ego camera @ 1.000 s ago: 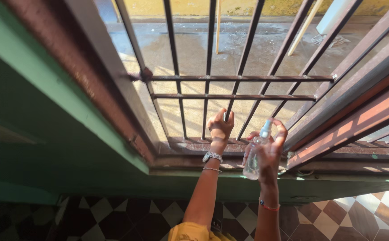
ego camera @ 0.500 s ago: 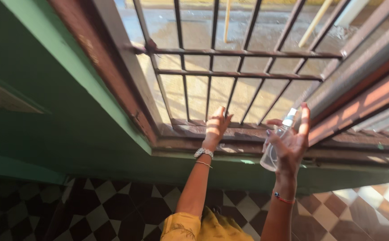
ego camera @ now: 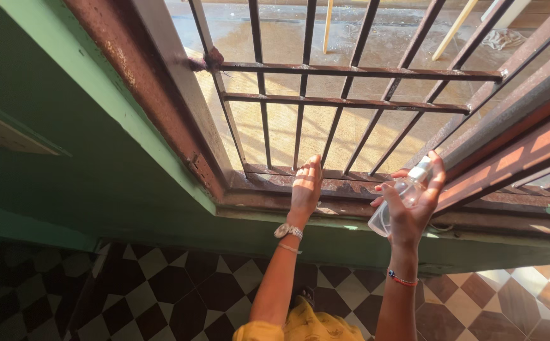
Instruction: The person cleans a metal window grille by repeatedly spraying a clear liquid from a spray bottle and wiping the bars with a white cloth. The person works methodically across the grille, focusing on individual bars and the frame.
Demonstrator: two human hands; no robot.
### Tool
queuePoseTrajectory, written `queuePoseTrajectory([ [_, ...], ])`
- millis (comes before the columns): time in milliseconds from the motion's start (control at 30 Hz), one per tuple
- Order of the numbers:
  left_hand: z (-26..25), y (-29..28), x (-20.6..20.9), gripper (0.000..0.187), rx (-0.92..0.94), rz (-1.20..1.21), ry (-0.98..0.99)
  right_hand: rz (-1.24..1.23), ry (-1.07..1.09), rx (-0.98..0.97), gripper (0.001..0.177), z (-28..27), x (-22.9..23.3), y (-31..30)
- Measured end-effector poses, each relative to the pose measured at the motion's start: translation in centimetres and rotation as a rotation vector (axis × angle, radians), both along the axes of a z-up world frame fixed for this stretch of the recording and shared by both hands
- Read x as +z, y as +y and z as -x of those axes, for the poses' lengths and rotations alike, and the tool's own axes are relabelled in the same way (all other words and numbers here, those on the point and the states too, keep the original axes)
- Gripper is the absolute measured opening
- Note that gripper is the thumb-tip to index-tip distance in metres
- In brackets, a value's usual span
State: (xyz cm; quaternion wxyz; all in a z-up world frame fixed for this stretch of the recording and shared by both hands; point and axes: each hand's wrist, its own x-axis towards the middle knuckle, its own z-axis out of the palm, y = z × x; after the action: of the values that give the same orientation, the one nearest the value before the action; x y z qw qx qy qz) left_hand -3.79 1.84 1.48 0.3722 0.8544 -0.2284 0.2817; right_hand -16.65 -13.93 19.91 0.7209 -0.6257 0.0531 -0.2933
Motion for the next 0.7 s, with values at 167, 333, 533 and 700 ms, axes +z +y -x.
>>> queuePoseTrajectory([
  [167, 2.7, 1.1, -0.1, 0.043, 0.044, -0.077, -0.087, 0.023, 0.025, 0.053, 0.091, -1.3, 0.6, 0.3],
  [333, 5.8, -2.1, 2.5, 0.046, -0.003, 0.14, -0.111, 0.028, -0.044, 0.055, 0.092, -1.7, 1.6, 0.3],
  [533, 0.6, -8.7, 12.7, 0.053, -0.096, 0.42, -0.204, 0.024, -0.086, 0.038, 0.083, -0.4, 2.6, -0.4],
  [700, -4.9, -13.6, 15.1, 0.026, 0.24, 0.477, -0.176, -0.078, -0.089, -0.012, 0.086, 0.5, 3.0, -0.9],
])
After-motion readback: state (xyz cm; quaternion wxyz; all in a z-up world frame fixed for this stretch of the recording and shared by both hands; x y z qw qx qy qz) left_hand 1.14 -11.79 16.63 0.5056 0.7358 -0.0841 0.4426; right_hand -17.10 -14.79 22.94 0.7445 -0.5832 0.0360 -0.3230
